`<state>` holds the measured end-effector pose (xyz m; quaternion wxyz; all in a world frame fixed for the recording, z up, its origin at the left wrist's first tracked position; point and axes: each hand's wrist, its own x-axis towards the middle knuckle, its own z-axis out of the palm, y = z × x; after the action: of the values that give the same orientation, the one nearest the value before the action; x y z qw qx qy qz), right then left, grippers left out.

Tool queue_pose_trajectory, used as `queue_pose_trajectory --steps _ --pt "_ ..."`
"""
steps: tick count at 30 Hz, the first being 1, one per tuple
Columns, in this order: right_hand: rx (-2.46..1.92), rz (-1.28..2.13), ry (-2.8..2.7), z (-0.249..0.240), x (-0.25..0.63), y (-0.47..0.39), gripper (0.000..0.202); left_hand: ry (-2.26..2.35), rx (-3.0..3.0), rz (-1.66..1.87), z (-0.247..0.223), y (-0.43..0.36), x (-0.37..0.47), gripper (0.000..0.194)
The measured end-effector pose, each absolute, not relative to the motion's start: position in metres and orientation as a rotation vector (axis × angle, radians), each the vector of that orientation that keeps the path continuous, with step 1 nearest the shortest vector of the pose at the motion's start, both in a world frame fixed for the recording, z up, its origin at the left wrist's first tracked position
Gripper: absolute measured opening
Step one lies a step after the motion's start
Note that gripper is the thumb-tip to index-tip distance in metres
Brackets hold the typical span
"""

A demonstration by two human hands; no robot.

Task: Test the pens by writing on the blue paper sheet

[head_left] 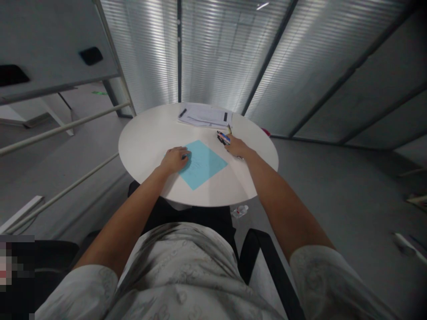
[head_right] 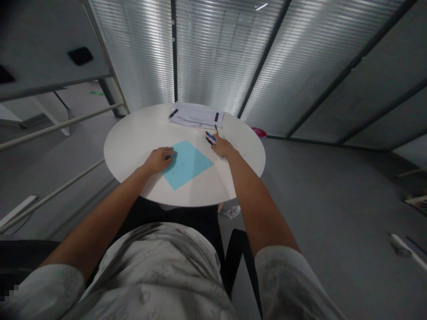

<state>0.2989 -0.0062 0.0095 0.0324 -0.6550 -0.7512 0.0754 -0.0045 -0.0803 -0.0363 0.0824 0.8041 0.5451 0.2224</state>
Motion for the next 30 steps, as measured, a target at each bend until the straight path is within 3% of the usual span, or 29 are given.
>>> queue_pose_trajectory --steps 6,17,24,27,30 --pt "-2.018 0.257 -2.391 0.015 0.297 -0.007 0.072 1.638 2.418 0.654 -0.037 -0.079 -0.004 0.042" --pt "-2.010 0.235 -2.361 0.018 0.296 -0.019 0.070 1.589 2.332 0.725 -0.041 -0.073 -0.006 0.039" --pt "-1.782 0.501 -2.064 0.033 0.281 -0.027 0.068 1.629 1.971 1.084 -0.024 -0.068 -0.004 0.035" --pt "-1.583 0.579 -2.001 0.041 0.248 -0.035 0.068 1.554 1.661 1.271 -0.011 -0.068 0.002 0.041" --pt "-1.433 0.621 -1.956 0.042 0.205 -0.043 0.067 1.382 1.350 1.187 0.001 -0.067 0.005 0.055"
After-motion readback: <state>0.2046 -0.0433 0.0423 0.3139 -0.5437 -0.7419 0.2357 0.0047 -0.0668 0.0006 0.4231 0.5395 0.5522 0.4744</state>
